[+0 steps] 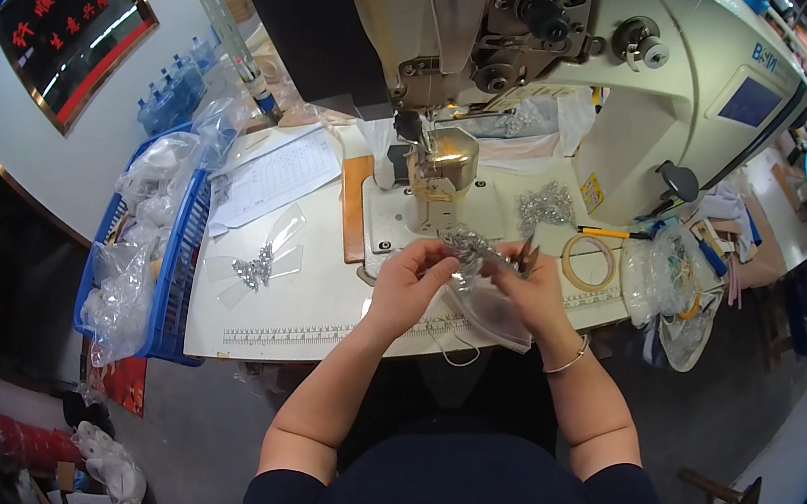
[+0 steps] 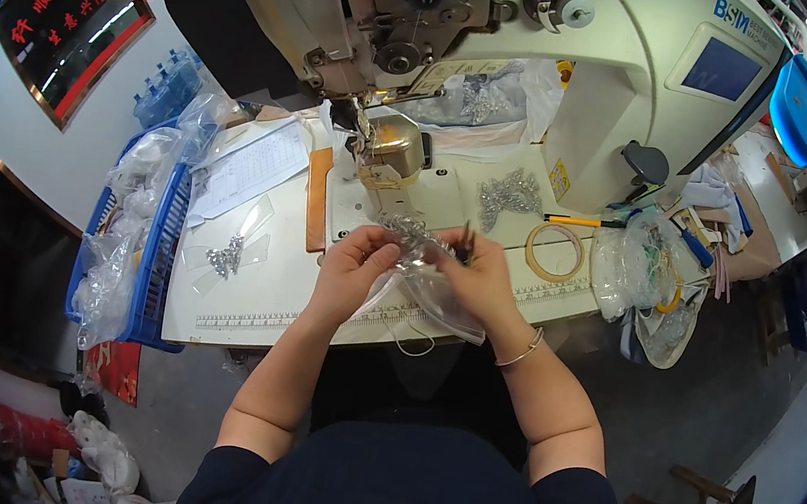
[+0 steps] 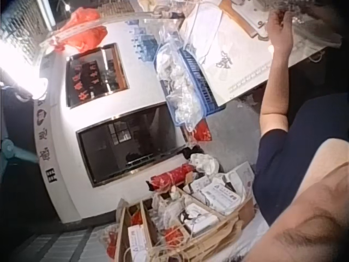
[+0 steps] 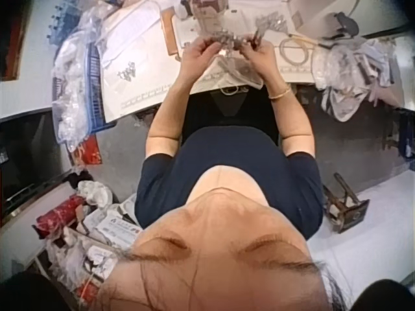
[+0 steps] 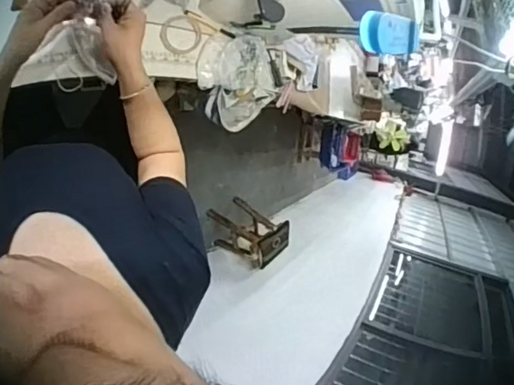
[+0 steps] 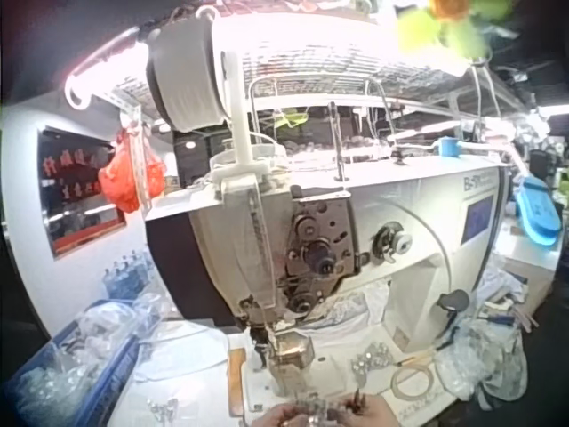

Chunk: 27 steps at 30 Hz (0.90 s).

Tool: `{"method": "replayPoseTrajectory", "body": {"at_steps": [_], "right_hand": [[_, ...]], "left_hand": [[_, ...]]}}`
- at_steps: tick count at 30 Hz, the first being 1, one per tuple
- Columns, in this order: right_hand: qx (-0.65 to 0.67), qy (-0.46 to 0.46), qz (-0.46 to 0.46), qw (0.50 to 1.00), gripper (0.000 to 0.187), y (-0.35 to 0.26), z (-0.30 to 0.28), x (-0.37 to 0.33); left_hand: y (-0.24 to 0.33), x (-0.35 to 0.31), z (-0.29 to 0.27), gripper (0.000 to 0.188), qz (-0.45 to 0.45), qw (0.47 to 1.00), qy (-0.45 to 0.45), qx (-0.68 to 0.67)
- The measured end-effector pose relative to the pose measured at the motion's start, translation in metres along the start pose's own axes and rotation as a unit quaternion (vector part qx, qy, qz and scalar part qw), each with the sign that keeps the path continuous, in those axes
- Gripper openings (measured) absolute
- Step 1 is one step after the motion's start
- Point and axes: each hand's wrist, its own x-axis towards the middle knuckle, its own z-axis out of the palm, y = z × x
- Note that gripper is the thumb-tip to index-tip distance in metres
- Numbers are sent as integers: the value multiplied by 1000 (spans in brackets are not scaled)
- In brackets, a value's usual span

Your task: The person sews small silver star-shaped decorations onto clear plastic sheets using a sewing machine. They repeatedly pick up a star, position it on the plastic, and stitch it in place, then trim the thread with scissors.

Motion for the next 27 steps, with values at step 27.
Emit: {"method": "replayPoseTrajectory", "body": {"at_steps": [27], "right_hand": [[23, 160, 14, 987, 19, 12, -88, -12]], "left_hand": [[-24, 7, -17, 26, 132, 905, -74, 397]]}}
